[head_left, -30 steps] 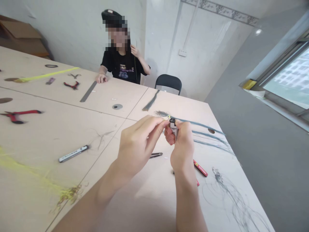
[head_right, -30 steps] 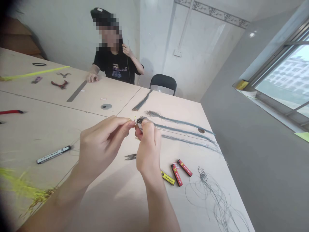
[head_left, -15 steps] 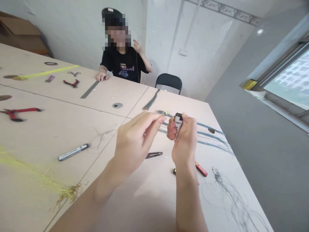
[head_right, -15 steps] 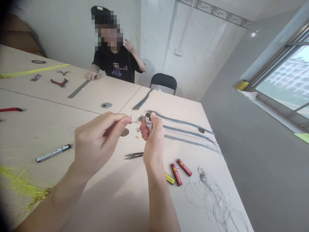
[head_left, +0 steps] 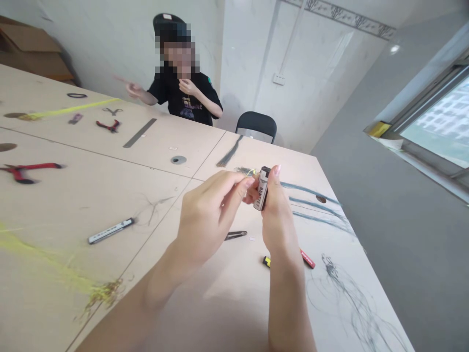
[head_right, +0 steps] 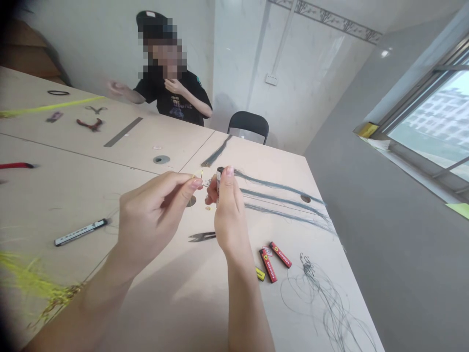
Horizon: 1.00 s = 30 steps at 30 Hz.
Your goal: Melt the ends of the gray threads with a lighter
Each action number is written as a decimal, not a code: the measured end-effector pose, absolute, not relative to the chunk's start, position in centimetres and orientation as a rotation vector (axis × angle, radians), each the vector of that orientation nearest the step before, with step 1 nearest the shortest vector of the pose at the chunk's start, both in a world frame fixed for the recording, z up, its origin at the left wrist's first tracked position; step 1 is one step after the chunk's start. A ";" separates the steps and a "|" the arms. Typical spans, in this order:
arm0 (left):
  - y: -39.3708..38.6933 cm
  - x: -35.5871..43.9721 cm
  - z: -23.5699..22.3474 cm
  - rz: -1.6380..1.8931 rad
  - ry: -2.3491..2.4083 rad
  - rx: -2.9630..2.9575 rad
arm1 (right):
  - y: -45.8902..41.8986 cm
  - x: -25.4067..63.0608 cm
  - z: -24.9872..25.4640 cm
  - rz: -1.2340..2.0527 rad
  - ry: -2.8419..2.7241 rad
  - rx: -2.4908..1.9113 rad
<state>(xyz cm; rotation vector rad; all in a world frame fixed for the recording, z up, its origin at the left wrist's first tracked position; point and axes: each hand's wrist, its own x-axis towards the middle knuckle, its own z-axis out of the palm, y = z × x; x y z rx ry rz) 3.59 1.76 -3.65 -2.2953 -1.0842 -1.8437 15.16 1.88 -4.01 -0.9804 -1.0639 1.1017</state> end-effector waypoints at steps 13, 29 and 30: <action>1.2 3.9 -3.9 -1.807 -1.120 -2.347 | 1.8 13.6 -3.8 0.987 -0.809 -1.078; 1.2 4.0 -3.9 -1.797 -1.119 -2.377 | 2.1 14.0 -3.8 0.916 -0.888 -1.162; 1.2 4.0 -3.9 -1.799 -1.117 -2.375 | 2.0 14.0 -3.8 0.914 -0.890 -1.161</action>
